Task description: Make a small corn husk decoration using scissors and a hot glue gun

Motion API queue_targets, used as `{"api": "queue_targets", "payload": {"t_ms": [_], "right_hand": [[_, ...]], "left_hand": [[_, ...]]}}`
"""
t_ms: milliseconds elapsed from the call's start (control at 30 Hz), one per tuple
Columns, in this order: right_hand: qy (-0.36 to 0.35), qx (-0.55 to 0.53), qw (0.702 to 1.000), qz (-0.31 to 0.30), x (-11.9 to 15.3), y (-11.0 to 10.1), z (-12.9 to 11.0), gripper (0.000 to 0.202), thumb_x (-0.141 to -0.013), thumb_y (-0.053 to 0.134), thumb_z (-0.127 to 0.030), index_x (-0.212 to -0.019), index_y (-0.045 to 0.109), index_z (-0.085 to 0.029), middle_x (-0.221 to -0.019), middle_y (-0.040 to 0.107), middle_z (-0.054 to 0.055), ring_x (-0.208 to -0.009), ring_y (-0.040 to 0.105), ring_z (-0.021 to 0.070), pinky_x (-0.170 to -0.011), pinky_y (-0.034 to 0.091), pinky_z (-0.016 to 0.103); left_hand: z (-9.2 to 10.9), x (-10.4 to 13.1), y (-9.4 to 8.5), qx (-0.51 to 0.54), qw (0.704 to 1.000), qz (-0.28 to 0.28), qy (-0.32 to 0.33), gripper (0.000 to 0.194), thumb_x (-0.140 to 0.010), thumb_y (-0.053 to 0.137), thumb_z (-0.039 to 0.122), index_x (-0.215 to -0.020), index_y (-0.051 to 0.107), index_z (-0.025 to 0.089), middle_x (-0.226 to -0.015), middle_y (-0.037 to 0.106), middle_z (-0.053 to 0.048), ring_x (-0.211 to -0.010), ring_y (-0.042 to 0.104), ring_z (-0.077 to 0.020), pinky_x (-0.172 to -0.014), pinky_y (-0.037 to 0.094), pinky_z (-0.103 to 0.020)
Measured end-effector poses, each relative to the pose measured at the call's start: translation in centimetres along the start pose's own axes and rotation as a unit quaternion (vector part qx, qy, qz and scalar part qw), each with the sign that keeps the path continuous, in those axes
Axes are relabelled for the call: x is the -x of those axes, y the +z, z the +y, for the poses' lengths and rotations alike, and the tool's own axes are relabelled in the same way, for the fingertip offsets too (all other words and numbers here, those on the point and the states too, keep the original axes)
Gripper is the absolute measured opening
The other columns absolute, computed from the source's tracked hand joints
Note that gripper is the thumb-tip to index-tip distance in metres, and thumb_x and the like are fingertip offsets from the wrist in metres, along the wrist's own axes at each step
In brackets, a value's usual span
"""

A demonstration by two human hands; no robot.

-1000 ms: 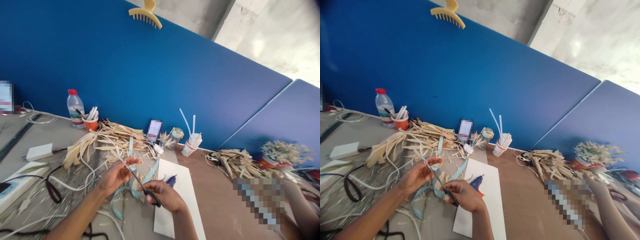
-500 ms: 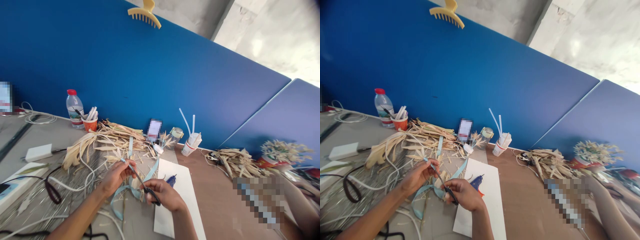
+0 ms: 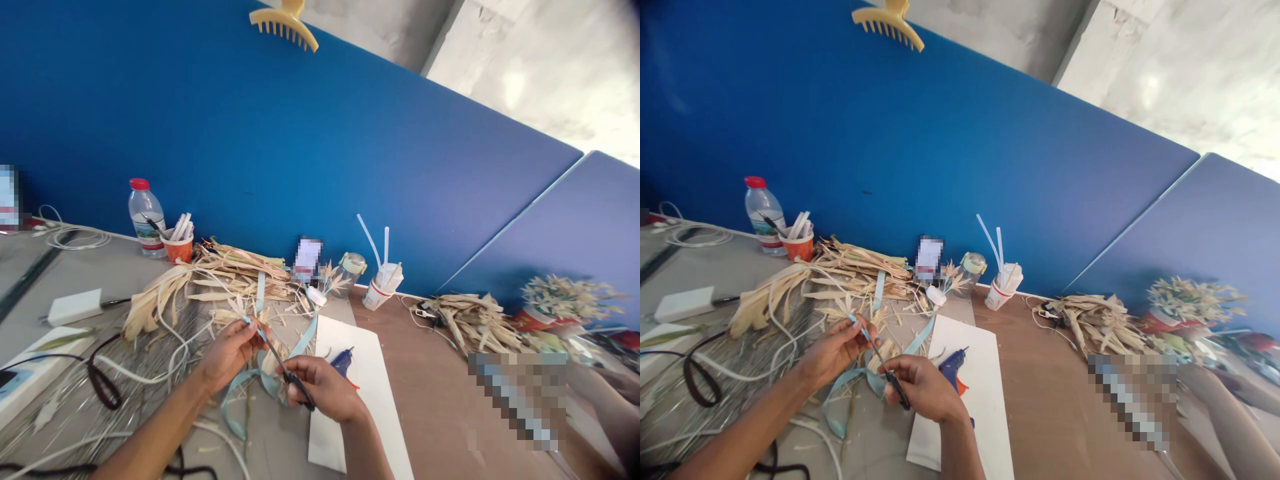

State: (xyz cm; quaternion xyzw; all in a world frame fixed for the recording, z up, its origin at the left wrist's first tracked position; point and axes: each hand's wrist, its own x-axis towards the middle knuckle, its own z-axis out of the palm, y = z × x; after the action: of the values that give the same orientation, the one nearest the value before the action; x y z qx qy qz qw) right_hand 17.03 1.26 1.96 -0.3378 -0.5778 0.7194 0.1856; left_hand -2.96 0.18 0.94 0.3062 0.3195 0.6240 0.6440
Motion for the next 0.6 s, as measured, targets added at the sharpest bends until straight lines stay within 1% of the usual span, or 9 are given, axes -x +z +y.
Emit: {"api": "queue_targets", "payload": {"t_ms": [133, 300, 433, 533, 600], "right_hand": [[-0.008, 0.016, 1.0, -0.003, -0.1, 0.3, 0.0, 0.037, -0.065, 0.073, -0.036, -0.096, 0.065, -0.017, -0.063, 0.057, -0.003, -0.056, 0.049, 0.0089, -0.055, 0.033, 0.022], [-0.052, -0.009, 0.998, -0.029, 0.3, 0.7, -0.7, 0.047, -0.065, 0.072, -0.05, -0.096, 0.064, -0.015, -0.064, 0.055, -0.002, -0.057, 0.046, 0.0085, -0.056, 0.031, 0.021], [-0.077, -0.017, 0.996, -0.032, 0.1, 0.9, -0.4, 0.053, -0.067, 0.069, -0.055, -0.099, 0.062, -0.014, -0.061, 0.055, -0.001, -0.057, 0.044, 0.0096, -0.054, 0.029, 0.021], [-0.086, -0.016, 0.995, -0.039, 0.0, 1.1, -0.1, 0.053, -0.067, 0.068, -0.056, -0.099, 0.06, -0.015, -0.062, 0.055, -0.001, -0.057, 0.046, 0.0101, -0.055, 0.03, 0.022], [-0.085, -0.01, 0.995, -0.04, -0.1, 1.2, -0.2, 0.054, -0.067, 0.068, -0.058, -0.098, 0.06, -0.014, -0.062, 0.054, -0.001, -0.057, 0.046, 0.0104, -0.055, 0.031, 0.022]], "left_hand": [[0.0, 0.0, 0.2, -0.003, 1.0, -0.002, 0.007, 0.018, -0.072, 0.071, 0.029, -0.069, 0.065, 0.012, -0.071, 0.066, -0.005, -0.067, 0.062, -0.015, -0.064, 0.05, -0.024], [0.0, 0.0, 0.1, 0.019, 1.0, -0.007, 0.007, 0.019, -0.069, 0.074, 0.029, -0.069, 0.065, 0.012, -0.07, 0.064, -0.004, -0.065, 0.062, -0.0147, -0.061, 0.049, -0.024], [-0.3, 0.0, -0.3, 0.019, 1.0, -0.007, -0.023, 0.018, -0.068, 0.075, 0.027, -0.068, 0.065, 0.012, -0.066, 0.064, -0.003, -0.061, 0.06, -0.0132, -0.057, 0.048, -0.023], [-0.5, 0.2, -0.4, 0.01, 0.999, -0.015, -0.048, 0.018, -0.068, 0.075, 0.028, -0.069, 0.066, 0.012, -0.063, 0.064, -0.003, -0.057, 0.059, -0.0128, -0.056, 0.048, -0.023], [-0.5, 0.3, -0.4, 0.004, 0.998, -0.02, -0.053, 0.019, -0.067, 0.075, 0.028, -0.069, 0.066, 0.011, -0.062, 0.063, -0.003, -0.056, 0.058, -0.0126, -0.056, 0.048, -0.024]]}}
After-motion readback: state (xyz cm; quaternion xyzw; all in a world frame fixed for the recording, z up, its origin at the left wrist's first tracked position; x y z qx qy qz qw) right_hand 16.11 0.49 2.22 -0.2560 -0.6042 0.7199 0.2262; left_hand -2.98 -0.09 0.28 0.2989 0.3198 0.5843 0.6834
